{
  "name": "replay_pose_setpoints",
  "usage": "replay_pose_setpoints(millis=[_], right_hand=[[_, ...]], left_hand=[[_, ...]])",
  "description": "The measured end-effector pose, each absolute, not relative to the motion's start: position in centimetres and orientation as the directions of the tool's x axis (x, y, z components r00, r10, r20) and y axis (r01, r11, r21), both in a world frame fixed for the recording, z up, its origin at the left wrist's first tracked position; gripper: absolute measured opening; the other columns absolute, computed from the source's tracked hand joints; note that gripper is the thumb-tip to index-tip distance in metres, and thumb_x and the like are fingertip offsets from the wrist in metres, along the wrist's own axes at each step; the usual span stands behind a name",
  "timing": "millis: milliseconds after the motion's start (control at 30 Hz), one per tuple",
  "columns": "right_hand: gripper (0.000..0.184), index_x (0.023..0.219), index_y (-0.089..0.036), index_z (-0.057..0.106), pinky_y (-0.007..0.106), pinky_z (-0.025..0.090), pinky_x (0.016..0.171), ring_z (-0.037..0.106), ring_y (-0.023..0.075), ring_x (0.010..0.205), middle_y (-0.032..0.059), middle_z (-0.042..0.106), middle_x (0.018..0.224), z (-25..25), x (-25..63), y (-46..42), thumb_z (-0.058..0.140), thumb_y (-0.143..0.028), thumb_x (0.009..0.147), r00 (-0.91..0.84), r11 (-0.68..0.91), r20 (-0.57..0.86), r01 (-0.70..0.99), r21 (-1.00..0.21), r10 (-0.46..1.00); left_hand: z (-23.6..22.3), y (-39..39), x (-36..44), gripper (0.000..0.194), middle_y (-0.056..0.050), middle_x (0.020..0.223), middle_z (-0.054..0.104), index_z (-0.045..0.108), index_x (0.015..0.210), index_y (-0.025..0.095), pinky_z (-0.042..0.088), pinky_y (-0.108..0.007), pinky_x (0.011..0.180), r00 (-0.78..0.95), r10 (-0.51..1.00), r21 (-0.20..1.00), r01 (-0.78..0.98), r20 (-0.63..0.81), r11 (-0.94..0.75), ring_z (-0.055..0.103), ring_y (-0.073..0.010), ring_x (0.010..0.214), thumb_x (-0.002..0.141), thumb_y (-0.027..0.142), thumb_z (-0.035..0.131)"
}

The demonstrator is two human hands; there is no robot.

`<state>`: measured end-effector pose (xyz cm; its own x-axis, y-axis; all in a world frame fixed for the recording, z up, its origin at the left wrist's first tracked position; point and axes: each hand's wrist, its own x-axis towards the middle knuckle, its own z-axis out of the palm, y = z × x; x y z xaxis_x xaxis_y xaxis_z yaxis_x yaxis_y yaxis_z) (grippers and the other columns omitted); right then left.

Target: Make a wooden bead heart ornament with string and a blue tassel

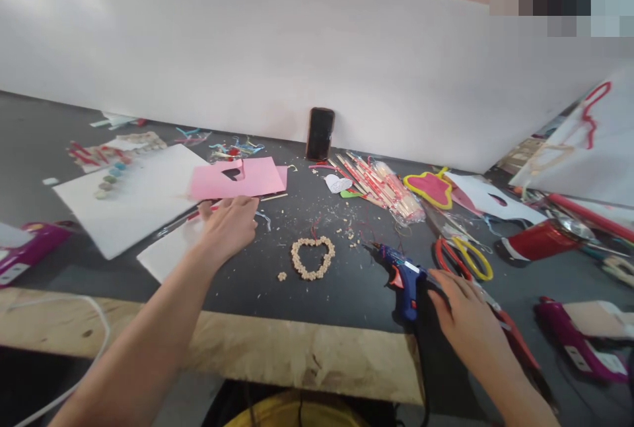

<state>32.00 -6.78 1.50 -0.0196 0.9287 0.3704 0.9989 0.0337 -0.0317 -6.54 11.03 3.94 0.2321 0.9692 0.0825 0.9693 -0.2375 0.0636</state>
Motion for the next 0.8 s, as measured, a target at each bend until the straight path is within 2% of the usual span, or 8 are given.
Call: replay_pose_setpoints(millis=[133,300,433,500,633,733,800], right_hand=[[0.033,0.109,-0.014,0.06,0.044,0.048,0.083,0.06,0.0285,0.094,0.0138,0.067,0.101,0.3,32.1,-5.9,0.038,-0.028,0.088,-0.027,0.034,0.332,0.999,-0.017,0.943],[0.032,0.104,-0.015,0.062,0.041,0.05,0.08,0.061,0.0266,0.088,0.0129,0.067,0.096,-0.3,32.8,-5.3,0.036,-0.023,0.088,0.024,-0.012,0.352,0.999,-0.038,0.936],[0.032,0.105,-0.015,0.061,0.042,0.047,0.084,0.06,0.0266,0.095,0.0133,0.066,0.101,0.6,32.7,-6.2,0.036,-0.027,0.089,0.052,-0.031,0.408,0.998,-0.059,0.911],[0.031,0.102,-0.016,0.061,0.041,0.048,0.081,0.061,0.0265,0.091,0.0123,0.067,0.096,1.2,31.7,-7.3,0.037,-0.032,0.09,0.095,-0.056,0.418,0.993,-0.104,0.903],[0.036,0.106,-0.019,0.056,0.031,0.05,0.065,0.064,0.0204,0.071,0.0055,0.068,0.081,1.7,28.5,-9.1,0.045,-0.047,0.087,0.217,-0.147,0.23,0.947,-0.288,0.949],[0.044,0.102,-0.018,0.055,0.034,0.049,0.067,0.065,0.0246,0.077,0.0078,0.068,0.084,1.5,26.5,-8.9,0.051,-0.056,0.08,0.294,-0.258,0.115,0.932,-0.255,0.949],[0.037,0.091,-0.019,0.055,0.036,0.048,0.069,0.065,0.0281,0.082,0.0094,0.068,0.085,1.6,25.9,-8.2,0.051,-0.054,0.08,0.33,-0.318,0.04,0.93,-0.184,0.943]], left_hand=[[4.7,10.1,-5.8,0.042,-0.013,0.135,0.049,0.051,0.124,0.023,0.029,-0.058,0.093,0.257,0.963,0.038,0.965,0.079,-0.261,0.049,-0.0359,0.116,0.083,0.024,0.041],[5.0,8.8,-5.0,0.042,-0.01,0.135,0.049,0.051,0.126,0.027,0.024,-0.059,0.1,0.302,0.939,0.095,0.942,0.167,-0.32,0.046,-0.0351,0.121,0.086,0.032,0.041],[5.0,7.8,-4.7,0.039,-0.009,0.134,0.05,0.053,0.124,0.027,0.022,-0.06,0.102,0.333,0.916,0.119,0.923,0.224,-0.365,0.047,-0.0343,0.12,0.087,0.033,0.041],[5.0,7.5,-4.7,0.039,-0.01,0.134,0.05,0.054,0.123,0.026,0.022,-0.058,0.103,0.344,0.909,0.115,0.919,0.234,-0.377,0.047,-0.0333,0.12,0.087,0.034,0.041],[5.0,7.0,-4.4,0.038,-0.01,0.135,0.049,0.053,0.124,0.025,0.022,-0.055,0.105,0.363,0.905,0.105,0.914,0.224,-0.393,0.046,-0.0312,0.121,0.089,0.033,0.04],[4.9,6.7,-4.0,0.038,-0.008,0.137,0.048,0.052,0.125,0.026,0.025,-0.052,0.105,0.383,0.899,0.131,0.9,0.211,-0.415,0.045,-0.03,0.123,0.09,0.034,0.039],[4.7,6.5,-3.8,0.038,-0.007,0.137,0.048,0.052,0.125,0.027,0.024,-0.054,0.105,0.391,0.894,0.143,0.894,0.218,-0.425,0.045,-0.0305,0.123,0.09,0.034,0.04]])
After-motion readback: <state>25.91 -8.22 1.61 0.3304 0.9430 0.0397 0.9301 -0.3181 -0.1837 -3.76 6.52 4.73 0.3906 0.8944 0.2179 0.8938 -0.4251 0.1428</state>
